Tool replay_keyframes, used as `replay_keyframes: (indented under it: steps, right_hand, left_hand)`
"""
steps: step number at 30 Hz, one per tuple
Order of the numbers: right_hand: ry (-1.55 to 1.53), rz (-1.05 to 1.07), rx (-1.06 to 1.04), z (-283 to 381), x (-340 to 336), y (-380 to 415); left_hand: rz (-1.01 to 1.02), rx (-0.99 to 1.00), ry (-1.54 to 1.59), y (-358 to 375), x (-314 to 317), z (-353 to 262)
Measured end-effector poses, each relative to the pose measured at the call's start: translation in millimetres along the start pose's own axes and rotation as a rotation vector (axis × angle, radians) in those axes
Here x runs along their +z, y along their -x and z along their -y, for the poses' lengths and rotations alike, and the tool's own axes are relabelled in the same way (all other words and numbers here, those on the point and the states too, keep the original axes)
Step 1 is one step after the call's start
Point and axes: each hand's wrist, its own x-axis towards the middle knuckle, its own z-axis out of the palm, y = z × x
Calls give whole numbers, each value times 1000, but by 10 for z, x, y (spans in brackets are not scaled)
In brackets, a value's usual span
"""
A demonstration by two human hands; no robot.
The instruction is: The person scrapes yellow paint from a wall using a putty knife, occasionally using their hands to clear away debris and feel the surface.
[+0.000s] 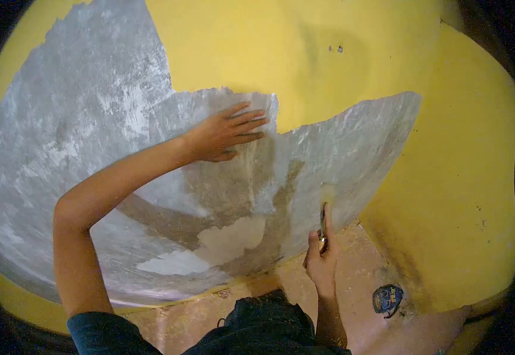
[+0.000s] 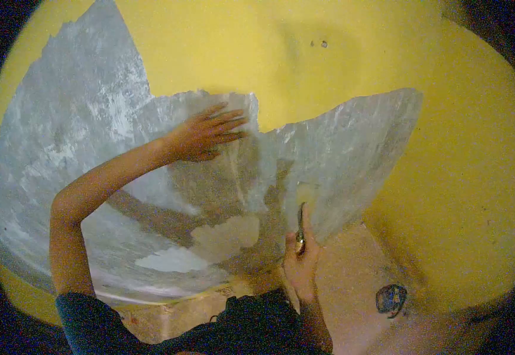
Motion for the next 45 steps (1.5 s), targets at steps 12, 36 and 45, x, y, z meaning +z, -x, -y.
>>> replay_keyframes:
  steps: [12, 36, 45]
  right_hand:
    - [-81, 175, -62, 439, 552, -102]
    - [102, -37, -480, 984, 1506, -1109]
    - [240, -110, -494, 1009, 1559, -1112]
  left_hand:
    - [133, -62, 23, 314, -376, 52]
    - [-216, -663, -520, 641, -1795, 1279]
    - [-367, -750, -519, 595, -1743, 1061]
